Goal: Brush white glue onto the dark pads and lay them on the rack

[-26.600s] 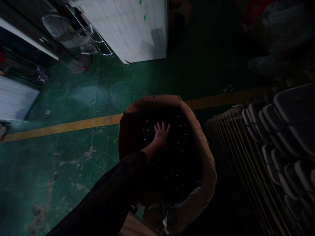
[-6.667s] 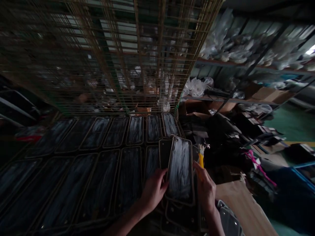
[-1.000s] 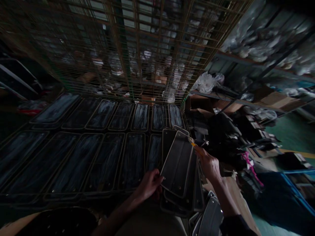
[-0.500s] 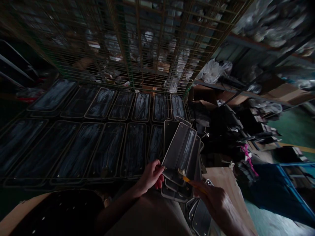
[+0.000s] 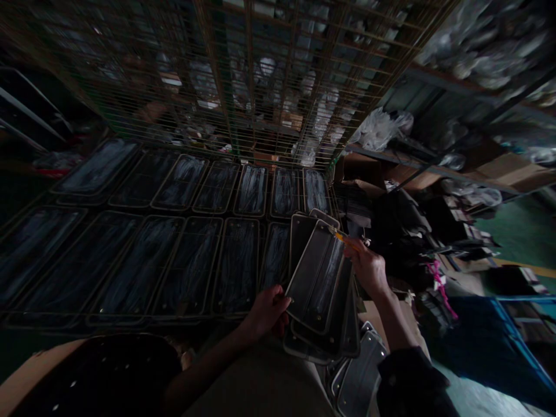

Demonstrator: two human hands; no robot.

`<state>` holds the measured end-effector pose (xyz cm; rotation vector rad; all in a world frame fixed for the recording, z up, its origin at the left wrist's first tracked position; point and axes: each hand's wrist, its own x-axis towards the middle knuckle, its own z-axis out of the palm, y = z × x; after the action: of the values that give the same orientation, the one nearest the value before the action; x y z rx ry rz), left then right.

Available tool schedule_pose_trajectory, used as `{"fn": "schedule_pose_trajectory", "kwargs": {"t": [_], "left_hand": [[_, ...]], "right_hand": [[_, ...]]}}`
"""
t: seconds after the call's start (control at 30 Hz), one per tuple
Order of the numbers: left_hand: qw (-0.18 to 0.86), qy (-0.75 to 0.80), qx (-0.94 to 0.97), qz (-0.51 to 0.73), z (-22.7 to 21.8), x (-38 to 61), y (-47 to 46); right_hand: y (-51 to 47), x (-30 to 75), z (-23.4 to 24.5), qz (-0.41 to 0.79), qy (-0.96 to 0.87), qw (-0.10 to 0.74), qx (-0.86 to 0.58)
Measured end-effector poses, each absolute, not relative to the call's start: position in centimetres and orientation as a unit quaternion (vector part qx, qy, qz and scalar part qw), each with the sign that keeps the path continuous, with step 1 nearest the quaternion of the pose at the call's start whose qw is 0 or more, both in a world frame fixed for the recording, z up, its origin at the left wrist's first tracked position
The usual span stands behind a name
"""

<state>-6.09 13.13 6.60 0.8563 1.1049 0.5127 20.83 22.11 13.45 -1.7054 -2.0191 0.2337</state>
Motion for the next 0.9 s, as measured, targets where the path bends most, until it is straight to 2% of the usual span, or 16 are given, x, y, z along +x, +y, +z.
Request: {"fn": "schedule_pose_trajectory", "kwargs": {"t": [0.13, 0.43, 0.57, 0.7, 0.8, 0.9], "left_hand": [[0.738, 0.498, 0.384, 0.243, 6.5, -6.1, 12.9], [0.764, 0.454, 0.366, 0.275, 6.4, -6.4, 12.5], [0.76, 0.454, 0.37, 0.28, 6.5, -6.6, 12.4], [0.759, 0.453, 0.377, 0.278, 6.3, -6.6, 12.5], [0.752, 0.465, 0.39, 0.256, 6.2, -6.6, 12.7], [0.748, 0.474, 0.395, 0.245, 6.1, -6.6, 12.9]], "right_hand": [[18.1, 19.3, 14.0, 0.098, -0.771, 0.191, -0.599], [7.7, 16.8, 19.1, 0.345, -0.749, 0.117, -0.553], [8.1, 16.8, 19.5, 0.424, -0.692, 0.149, -0.565], [11.1, 16.8, 17.7, 0.46, -0.646, 0.2, -0.575], [13.9, 17.2, 16.1, 0.434, -0.633, 0.259, -0.587], [15.4, 17.3, 16.2, 0.353, -0.632, 0.323, -0.61]]}}
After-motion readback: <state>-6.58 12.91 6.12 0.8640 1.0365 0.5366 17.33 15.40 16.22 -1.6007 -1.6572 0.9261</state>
